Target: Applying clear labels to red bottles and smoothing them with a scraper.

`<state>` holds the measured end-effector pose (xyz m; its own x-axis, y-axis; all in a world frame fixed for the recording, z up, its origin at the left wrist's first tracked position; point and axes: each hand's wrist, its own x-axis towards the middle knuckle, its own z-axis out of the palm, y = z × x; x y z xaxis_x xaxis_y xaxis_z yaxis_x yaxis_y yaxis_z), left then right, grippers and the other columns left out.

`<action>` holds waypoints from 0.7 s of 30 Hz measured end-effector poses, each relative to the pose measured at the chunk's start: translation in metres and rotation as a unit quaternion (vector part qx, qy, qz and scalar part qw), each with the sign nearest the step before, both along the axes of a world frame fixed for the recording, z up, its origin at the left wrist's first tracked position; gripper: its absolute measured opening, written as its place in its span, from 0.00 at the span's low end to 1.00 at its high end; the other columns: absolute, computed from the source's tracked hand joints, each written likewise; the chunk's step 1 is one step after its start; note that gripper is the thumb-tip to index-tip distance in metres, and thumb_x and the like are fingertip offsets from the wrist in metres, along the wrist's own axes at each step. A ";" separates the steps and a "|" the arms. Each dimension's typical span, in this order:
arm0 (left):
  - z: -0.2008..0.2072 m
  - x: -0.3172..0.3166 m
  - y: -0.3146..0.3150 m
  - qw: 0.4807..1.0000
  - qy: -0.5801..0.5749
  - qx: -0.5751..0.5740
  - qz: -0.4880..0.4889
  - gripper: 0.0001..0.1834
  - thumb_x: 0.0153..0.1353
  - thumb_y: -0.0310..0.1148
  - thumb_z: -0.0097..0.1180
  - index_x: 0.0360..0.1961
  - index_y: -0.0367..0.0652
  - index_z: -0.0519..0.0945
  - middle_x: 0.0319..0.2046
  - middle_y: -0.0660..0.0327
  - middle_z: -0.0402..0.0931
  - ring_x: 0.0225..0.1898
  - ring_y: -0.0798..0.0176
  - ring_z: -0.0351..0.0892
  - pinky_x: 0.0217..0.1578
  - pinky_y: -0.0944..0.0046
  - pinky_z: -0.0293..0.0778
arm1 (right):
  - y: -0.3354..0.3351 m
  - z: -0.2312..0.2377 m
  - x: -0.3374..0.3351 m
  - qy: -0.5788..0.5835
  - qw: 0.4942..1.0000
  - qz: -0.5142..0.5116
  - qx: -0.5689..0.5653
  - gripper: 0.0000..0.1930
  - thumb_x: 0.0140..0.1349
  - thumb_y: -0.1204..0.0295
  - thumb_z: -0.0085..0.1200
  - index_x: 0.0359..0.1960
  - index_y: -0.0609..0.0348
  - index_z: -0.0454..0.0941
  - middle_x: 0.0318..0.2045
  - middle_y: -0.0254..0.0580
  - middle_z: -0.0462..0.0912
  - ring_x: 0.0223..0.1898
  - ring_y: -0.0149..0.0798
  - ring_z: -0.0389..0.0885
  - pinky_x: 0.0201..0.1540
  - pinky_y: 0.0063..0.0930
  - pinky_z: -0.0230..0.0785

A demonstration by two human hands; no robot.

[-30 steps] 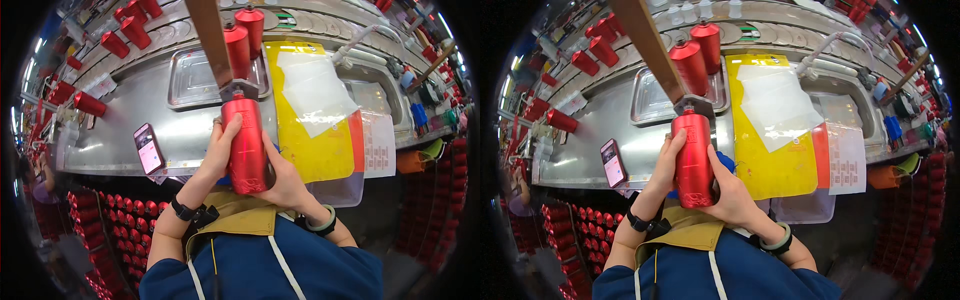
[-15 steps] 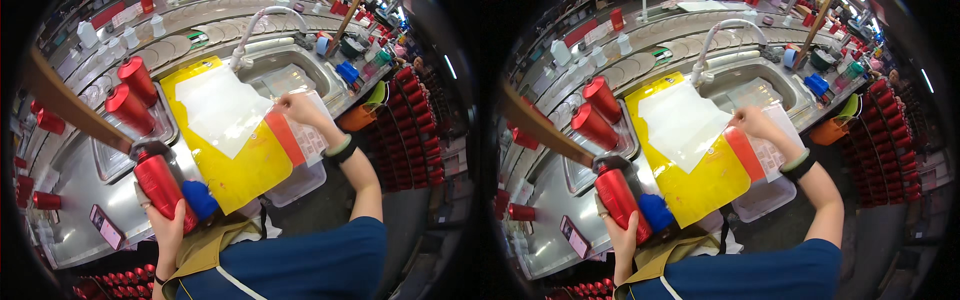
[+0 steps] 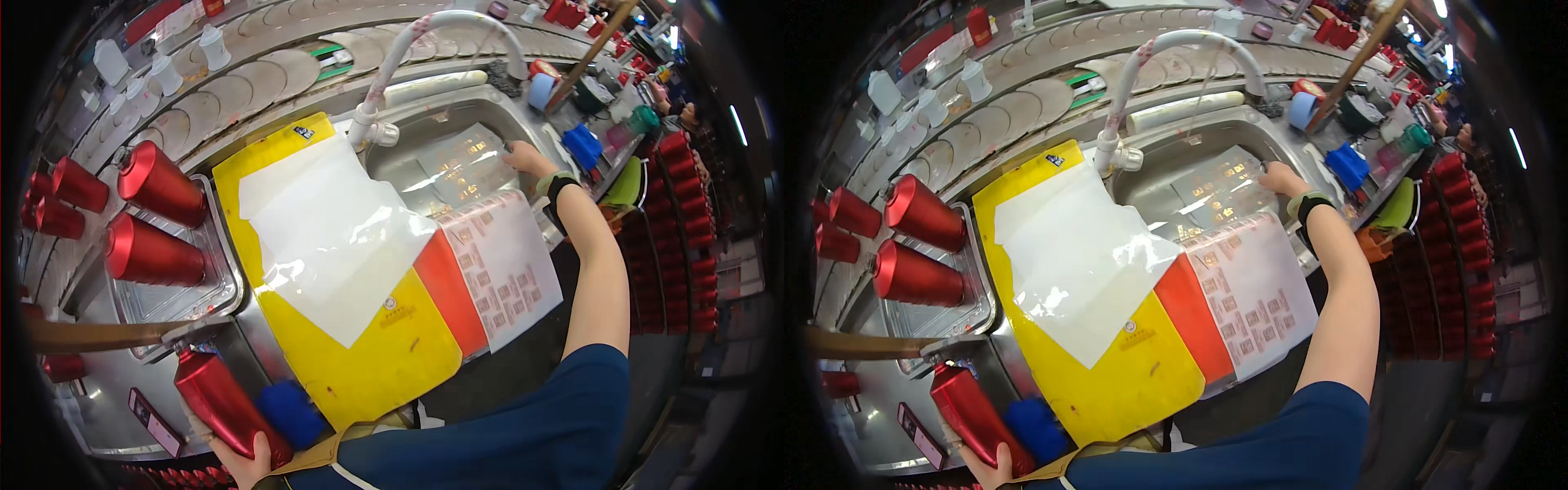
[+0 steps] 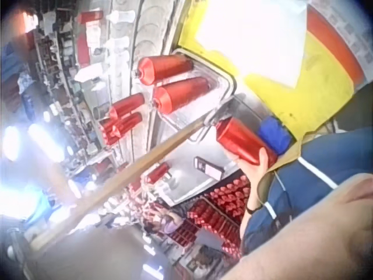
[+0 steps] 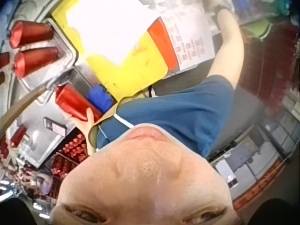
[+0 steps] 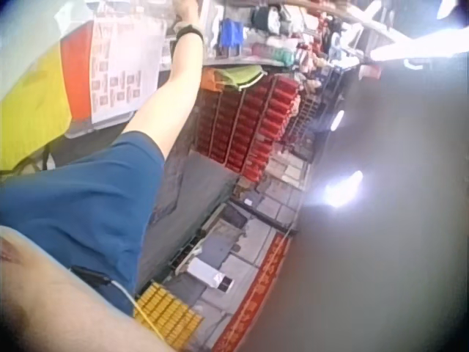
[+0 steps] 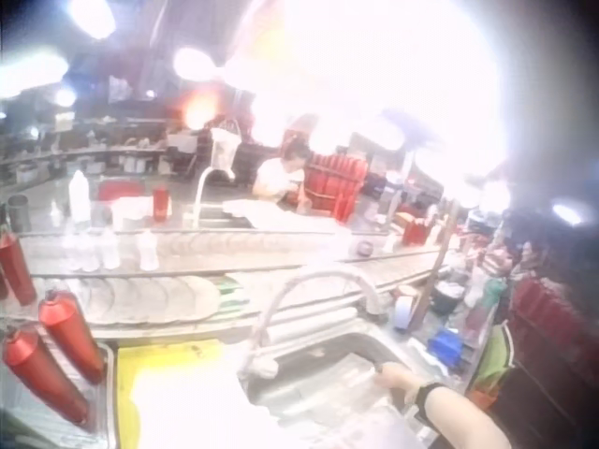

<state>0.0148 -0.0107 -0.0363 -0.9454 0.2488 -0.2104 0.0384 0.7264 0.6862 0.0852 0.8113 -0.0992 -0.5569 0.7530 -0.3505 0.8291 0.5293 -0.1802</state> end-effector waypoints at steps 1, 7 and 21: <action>0.022 0.001 0.018 0.994 -0.074 0.044 0.071 0.59 0.57 0.32 0.68 0.78 0.39 0.39 0.74 0.45 0.49 0.72 0.48 0.56 0.71 0.53 0.55 | 0.011 -0.007 -0.008 -0.003 1.000 0.005 -0.005 0.22 0.58 0.63 0.60 0.46 0.70 0.81 0.39 0.61 0.86 0.36 0.53 0.87 0.41 0.44 0.79; 0.059 0.007 0.051 0.979 -0.142 0.095 0.111 0.60 0.58 0.33 0.69 0.79 0.43 0.36 0.74 0.45 0.50 0.70 0.49 0.59 0.69 0.53 0.60 | 0.068 -0.157 -0.053 -0.374 0.742 0.522 0.192 0.11 0.60 0.72 0.54 0.39 0.62 0.87 0.38 0.50 0.89 0.39 0.49 0.88 0.40 0.40 0.78; 0.030 -0.012 0.043 0.953 -0.083 0.293 -0.001 0.69 0.51 0.33 0.73 0.78 0.44 0.28 0.73 0.48 0.47 0.72 0.53 0.57 0.69 0.52 0.59 | 0.138 -0.197 -0.052 -0.109 0.909 0.322 0.240 0.12 0.68 0.69 0.49 0.42 0.54 0.87 0.43 0.47 0.88 0.46 0.45 0.86 0.47 0.42 0.75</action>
<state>0.0030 0.0320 -0.0066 -0.9106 0.3711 -0.1819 -0.1052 0.2174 0.9704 0.0328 0.9488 -0.2964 -0.8930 0.3913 -0.2223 0.3081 0.8916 0.3319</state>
